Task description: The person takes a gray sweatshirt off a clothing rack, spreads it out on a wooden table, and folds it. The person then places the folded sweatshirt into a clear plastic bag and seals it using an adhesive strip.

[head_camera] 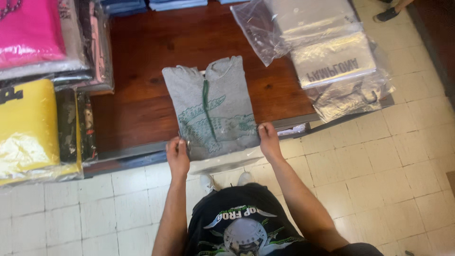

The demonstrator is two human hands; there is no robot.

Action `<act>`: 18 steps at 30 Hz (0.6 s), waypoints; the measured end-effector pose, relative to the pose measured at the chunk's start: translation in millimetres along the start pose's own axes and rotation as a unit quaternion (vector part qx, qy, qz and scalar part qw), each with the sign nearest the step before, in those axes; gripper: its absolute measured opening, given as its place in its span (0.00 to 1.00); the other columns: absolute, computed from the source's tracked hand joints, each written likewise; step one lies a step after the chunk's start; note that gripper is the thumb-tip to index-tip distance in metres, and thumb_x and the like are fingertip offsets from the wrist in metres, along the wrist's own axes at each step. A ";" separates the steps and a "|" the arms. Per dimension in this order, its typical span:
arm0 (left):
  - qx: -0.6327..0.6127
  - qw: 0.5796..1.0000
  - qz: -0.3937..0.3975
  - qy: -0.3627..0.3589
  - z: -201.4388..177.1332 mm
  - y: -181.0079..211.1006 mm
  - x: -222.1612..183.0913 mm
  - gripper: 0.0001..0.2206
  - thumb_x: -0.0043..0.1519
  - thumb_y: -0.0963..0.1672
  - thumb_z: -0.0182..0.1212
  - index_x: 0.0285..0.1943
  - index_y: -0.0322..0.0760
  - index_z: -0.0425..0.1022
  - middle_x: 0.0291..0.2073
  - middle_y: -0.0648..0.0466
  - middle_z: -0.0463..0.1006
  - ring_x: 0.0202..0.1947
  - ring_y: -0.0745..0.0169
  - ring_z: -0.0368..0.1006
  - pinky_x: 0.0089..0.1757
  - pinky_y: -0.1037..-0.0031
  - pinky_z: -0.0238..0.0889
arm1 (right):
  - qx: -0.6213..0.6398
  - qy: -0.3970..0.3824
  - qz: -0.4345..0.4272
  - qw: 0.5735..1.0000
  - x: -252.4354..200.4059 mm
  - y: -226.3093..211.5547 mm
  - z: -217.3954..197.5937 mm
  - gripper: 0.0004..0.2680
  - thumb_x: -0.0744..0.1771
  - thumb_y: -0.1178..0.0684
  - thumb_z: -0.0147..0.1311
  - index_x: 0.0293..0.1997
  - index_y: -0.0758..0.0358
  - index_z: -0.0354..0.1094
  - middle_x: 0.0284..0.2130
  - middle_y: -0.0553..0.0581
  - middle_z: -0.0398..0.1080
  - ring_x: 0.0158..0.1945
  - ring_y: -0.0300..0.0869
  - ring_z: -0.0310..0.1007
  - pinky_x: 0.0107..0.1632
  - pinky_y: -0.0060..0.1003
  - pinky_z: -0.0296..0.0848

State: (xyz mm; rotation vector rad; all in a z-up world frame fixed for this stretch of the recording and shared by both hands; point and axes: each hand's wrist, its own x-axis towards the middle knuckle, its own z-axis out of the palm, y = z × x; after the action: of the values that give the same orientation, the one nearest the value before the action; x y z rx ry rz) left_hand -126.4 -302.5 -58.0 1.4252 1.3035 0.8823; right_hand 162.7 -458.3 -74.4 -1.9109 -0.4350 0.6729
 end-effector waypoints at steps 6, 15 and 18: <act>-0.052 0.996 0.069 -0.010 9.7 -22.1 14.2 0.09 0.74 0.40 0.48 0.44 0.27 0.72 0.58 0.36 0.71 0.62 0.31 0.66 0.58 0.46 0.59 | 0.039 0.043 -0.040 0.998 -14.8 -11.2 10.9 0.06 0.73 0.52 0.45 0.46 0.57 0.69 0.33 0.55 0.67 0.41 0.43 0.65 0.47 0.40 0.65; -0.169 0.984 -0.040 0.025 25.7 -82.2 10.6 0.11 0.72 0.42 0.53 0.34 0.40 0.72 0.27 0.62 0.65 0.32 0.73 0.60 0.37 0.79 0.55 | 0.175 0.061 -0.022 0.982 9.2 62.3 34.9 0.06 0.71 0.51 0.50 0.36 0.55 0.70 0.29 0.47 0.61 0.35 0.37 0.60 0.40 0.31 0.60; -0.191 0.981 -0.042 0.016 18.2 -95.8 -1.1 0.11 0.72 0.41 0.53 0.33 0.40 0.72 0.24 0.60 0.64 0.29 0.73 0.59 0.35 0.78 0.54 | 0.172 0.022 -0.015 0.985 -0.5 78.4 31.9 0.07 0.71 0.49 0.52 0.39 0.57 0.72 0.34 0.51 0.65 0.41 0.43 0.63 0.47 0.36 0.64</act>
State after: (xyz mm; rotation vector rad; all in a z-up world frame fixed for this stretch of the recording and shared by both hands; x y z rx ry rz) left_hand -135.6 -311.6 -154.7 1.0520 1.1355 1.0374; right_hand 142.4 -468.5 -156.0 -1.5856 -0.2974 0.6395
